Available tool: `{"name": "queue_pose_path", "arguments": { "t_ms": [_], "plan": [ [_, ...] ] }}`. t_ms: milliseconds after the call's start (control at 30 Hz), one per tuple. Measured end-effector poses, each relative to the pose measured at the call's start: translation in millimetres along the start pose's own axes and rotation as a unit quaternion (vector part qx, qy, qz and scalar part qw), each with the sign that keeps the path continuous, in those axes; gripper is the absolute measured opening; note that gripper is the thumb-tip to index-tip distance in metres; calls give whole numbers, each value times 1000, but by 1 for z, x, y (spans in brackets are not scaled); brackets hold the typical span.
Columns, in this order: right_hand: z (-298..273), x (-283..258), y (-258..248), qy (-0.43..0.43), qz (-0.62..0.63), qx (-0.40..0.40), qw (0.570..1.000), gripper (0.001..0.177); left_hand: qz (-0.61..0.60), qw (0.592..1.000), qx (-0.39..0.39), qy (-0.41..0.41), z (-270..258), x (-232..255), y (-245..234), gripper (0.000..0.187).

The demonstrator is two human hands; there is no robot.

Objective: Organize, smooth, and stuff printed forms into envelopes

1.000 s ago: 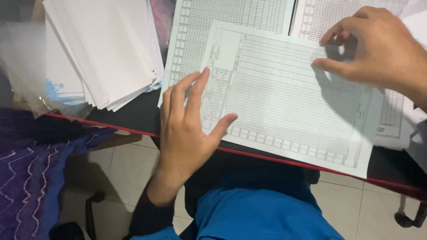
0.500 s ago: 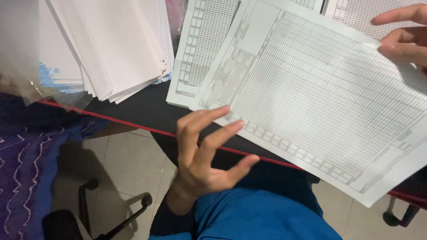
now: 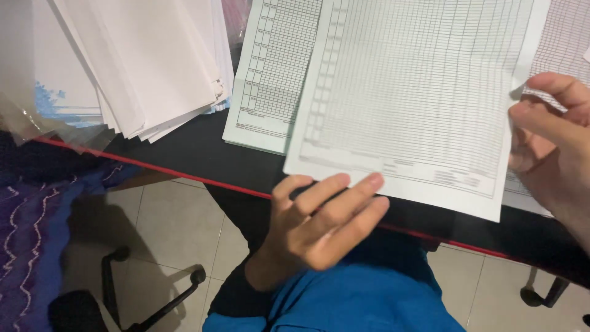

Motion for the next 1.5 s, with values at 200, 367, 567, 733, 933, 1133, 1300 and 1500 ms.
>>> {"name": "queue_pose_path", "arguments": {
  "t_ms": [200,367,567,733,933,1133,1300,1500],
  "plan": [
    [-13,-25,44,-44,28,-89,995,40,69,997,-19,-38,2,-29,-19,8],
    [-16,-40,68,-26,21,-101,994,47,65,994,-83,-10,-6,-43,-16,15],
    [-23,-47,73,-36,-23,-96,994,51,12,995,-99,-18,-5,-47,-17,14],
    [-24,-64,88,-35,-47,-91,994,46,4,997,-77,20,4,-41,-20,8],
    [-26,-87,96,-36,-130,-67,989,48,17,996,-86,16,6,-44,-19,10],
    [-27,-96,93,-32,-191,-55,979,59,20,995,-102,-5,6,-51,-14,15],
    [-29,-88,85,-109,-194,-79,972,62,23,992,-119,-36,9,-56,-11,19],
    [-69,-106,111,-490,-336,-120,795,36,24,986,-142,-89,9,-61,-6,26]
  ]
}}
Point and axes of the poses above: each hand's wrist, its own z-axis towards the middle knuckle, its own y-axis out of the palm, x = y × z, the point moved 8 cm from there along z, towards the middle knuckle, and after that the axes turned 5 degrees about x, right-handed, at the moved point
